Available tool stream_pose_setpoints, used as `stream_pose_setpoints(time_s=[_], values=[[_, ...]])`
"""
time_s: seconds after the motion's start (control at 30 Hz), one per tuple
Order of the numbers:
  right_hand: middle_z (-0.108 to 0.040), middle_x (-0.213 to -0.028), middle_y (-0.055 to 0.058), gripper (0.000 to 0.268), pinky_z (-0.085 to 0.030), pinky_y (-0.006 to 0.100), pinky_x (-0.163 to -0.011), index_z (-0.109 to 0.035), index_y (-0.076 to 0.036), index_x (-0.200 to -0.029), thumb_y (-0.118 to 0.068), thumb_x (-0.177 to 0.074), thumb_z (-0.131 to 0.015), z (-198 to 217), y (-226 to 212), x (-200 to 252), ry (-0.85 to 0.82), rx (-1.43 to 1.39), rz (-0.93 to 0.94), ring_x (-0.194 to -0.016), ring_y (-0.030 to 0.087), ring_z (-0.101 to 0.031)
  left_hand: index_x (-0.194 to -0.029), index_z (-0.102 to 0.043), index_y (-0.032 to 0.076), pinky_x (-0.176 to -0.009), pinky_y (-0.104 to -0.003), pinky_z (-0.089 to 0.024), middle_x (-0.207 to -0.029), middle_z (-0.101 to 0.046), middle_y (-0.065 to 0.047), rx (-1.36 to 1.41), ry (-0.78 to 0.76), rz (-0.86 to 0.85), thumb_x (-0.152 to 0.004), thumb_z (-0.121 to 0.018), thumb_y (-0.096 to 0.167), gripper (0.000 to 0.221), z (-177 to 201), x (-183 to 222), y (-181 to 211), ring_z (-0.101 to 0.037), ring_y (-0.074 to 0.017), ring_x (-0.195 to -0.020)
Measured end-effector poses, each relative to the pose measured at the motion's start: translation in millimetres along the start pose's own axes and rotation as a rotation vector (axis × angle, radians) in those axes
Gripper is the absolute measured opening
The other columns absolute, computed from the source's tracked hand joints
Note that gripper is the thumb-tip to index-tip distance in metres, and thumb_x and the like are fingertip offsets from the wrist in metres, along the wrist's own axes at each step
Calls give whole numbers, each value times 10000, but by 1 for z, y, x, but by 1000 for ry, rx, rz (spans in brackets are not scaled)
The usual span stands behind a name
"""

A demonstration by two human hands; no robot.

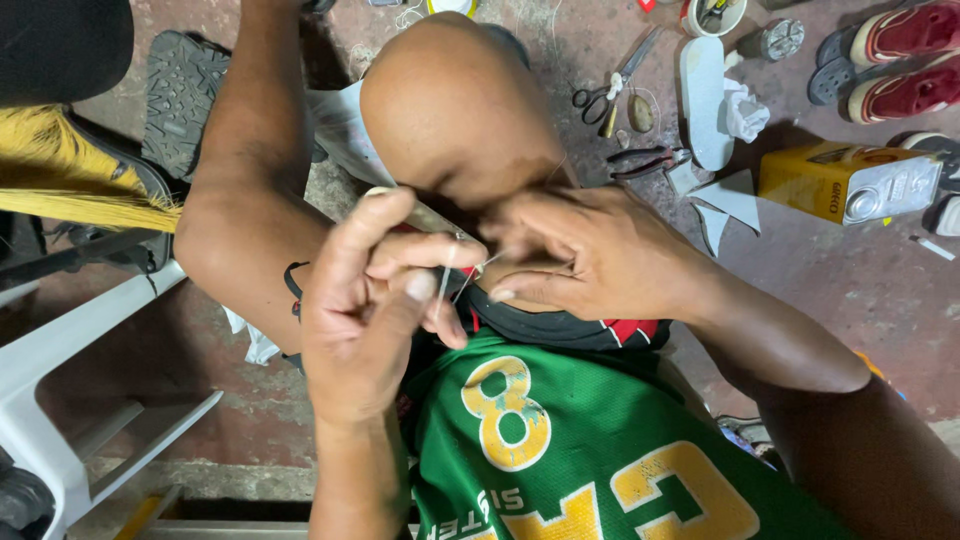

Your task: The person repairs a sneaker by hand-stitching the sole to the upper using white thread and an awl tool while holding the shoe on their knee.

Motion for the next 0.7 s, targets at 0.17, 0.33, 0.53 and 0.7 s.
stream_pose_setpoints(time_s=[0.17,0.33,0.53,0.7], values=[[-710,-827,22,114,-510,268,-600,-722,-76,-1031,-113,-925,-731,22,6,25,6,-133,19,-697,80,-649,-1493,-538,58,-591,-229,-558,-1152,-796,-109,-641,-102,-84,-903,-790,42,642,-25,2,8,-631,-61,-659],[-732,-759,-34,158,-455,283,-474,-762,-130,-1046,-207,-912,-793,23,-9,26,21,-201,-102,-528,58,-622,-1493,-506,141,-590,-224,-515,-941,-620,-27,-999,-94,-287,-754,-964,212,872,-43,-3,15,-561,-65,-649],[-612,-870,87,116,-530,350,-547,-663,-63,-964,-171,-996,-691,16,-31,3,123,337,286,-640,192,-653,-1525,-422,129,-574,-224,-521,-970,-550,-21,-1013,-39,-305,-747,-985,256,969,-45,1,11,-558,-69,-656],[-600,-925,86,112,-503,394,-631,-656,-108,-1019,-215,-1051,-650,77,22,12,301,584,68,-734,238,-634,-1524,-421,120,-562,-227,-525,-961,-539,-17,-989,-47,-269,-723,-997,306,1004,-43,1,11,-567,-67,-660]])
Point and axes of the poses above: each hand's wrist, its own x-axis away from the middle knuckle, its own z-axis out of the back of the hand, y = z × x, the point moved 3 cm from there along -x, towards the middle knuckle
